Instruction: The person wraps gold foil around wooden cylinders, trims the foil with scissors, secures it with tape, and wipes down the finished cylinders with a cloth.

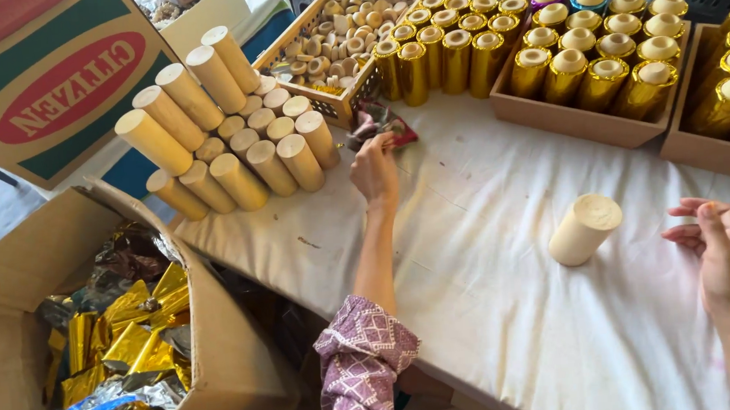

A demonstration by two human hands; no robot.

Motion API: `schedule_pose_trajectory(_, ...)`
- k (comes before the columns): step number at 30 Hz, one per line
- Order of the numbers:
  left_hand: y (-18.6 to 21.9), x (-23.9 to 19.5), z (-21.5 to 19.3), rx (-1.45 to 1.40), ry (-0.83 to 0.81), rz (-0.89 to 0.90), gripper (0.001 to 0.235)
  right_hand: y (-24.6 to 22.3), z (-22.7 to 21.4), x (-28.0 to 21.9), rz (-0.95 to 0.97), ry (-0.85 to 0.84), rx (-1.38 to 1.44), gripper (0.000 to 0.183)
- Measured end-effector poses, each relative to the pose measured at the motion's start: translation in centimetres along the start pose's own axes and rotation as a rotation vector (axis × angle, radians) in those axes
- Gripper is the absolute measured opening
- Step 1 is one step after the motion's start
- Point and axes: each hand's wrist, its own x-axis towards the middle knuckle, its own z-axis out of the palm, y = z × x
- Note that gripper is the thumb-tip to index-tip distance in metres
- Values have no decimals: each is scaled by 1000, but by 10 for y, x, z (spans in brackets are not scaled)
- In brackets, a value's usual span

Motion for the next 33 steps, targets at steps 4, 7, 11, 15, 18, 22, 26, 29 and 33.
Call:
schedule_pose_trajectory(4, 62, -15, -5, -1020, -244, 97, 21, -7, 2, 0, 8, 8, 7, 42)
schedule_pose_trajectory(7, 92, -62, 26, -1517, -764, 279, 39, -19, 12, -2, -34, 26, -55, 45)
schedule_pose_trajectory(11, 142, -120, 23, -1218, -1224, 454, 43, -7, 12, 2, -147, -52, 37, 55)
schedule_pose_trajectory(15, 159, -127, -22, -1151, -1313, 629, 61, 6, 21, -5, 37, -82, 368, 52)
schedule_pose_trajectory(18, 157, -136, -18, -1115, -1331, 657, 85, -8, 31, -6, 91, -95, 512, 41)
schedule_pose_trajectory(22, 153, -156, 2, -1164, -1155, 752, 107, -21, 26, -6, 70, 149, 368, 26)
schedule_pose_trajectory(26, 134, -165, 20, -884, -1029, 799, 95, -84, -6, -5, -90, 179, 604, 30)
schedule_pose_trajectory(29, 155, -160, -1, -589, -984, 712, 86, -124, -11, -8, -92, 217, 757, 37)
schedule_pose_trajectory(33, 156, -173, 11, -537, -979, 443, 98, -88, -21, -13, -160, 148, 351, 34)
